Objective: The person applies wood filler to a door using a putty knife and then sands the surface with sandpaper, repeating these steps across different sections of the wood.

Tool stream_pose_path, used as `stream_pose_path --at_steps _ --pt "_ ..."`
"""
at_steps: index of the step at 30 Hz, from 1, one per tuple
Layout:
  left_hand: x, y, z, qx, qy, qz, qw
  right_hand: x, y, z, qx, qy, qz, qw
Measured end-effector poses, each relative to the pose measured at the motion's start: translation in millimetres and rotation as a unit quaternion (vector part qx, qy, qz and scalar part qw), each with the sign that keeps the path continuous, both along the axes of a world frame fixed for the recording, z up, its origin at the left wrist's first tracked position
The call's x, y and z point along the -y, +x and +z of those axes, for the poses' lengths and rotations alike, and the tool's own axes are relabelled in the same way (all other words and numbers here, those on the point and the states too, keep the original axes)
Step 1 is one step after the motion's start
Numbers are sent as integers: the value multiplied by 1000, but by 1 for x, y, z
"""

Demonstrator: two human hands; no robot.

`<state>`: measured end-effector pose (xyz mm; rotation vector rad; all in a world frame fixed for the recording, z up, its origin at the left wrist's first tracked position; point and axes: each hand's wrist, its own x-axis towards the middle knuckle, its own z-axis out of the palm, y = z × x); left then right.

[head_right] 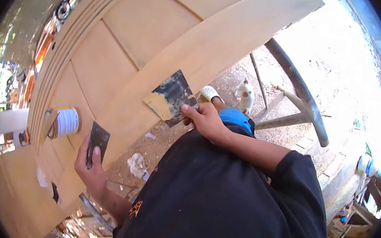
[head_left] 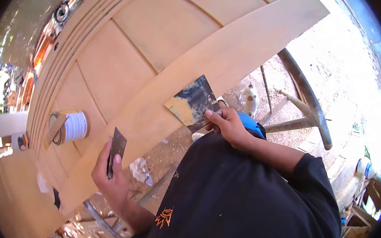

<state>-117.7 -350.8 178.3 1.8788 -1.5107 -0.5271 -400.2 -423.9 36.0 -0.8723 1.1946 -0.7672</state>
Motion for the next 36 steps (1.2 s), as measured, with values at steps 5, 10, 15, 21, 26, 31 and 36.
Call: stream_pose_path --at_steps 5,10,15,21,26,31,36 --pt "-10 1 -6 -23 4 8 1000 -15 -4 39 86 -66 134 985" --pt "-3 10 -18 -5 18 13 1000 -16 -29 49 86 -135 96 983" --pt "5 16 -20 114 -2 13 993 -21 -75 56 72 -170 -27 982" --pt "22 -24 5 186 81 81 976 48 -129 57 12 -227 -188 956" --pt "53 24 -74 266 167 100 944 119 -179 73 59 -251 -282 924" --pt "157 -118 -23 179 297 40 937 162 -270 38 67 -255 -401 877" --pt "256 -310 -21 290 301 -120 901 217 -346 29 52 -275 -518 808"
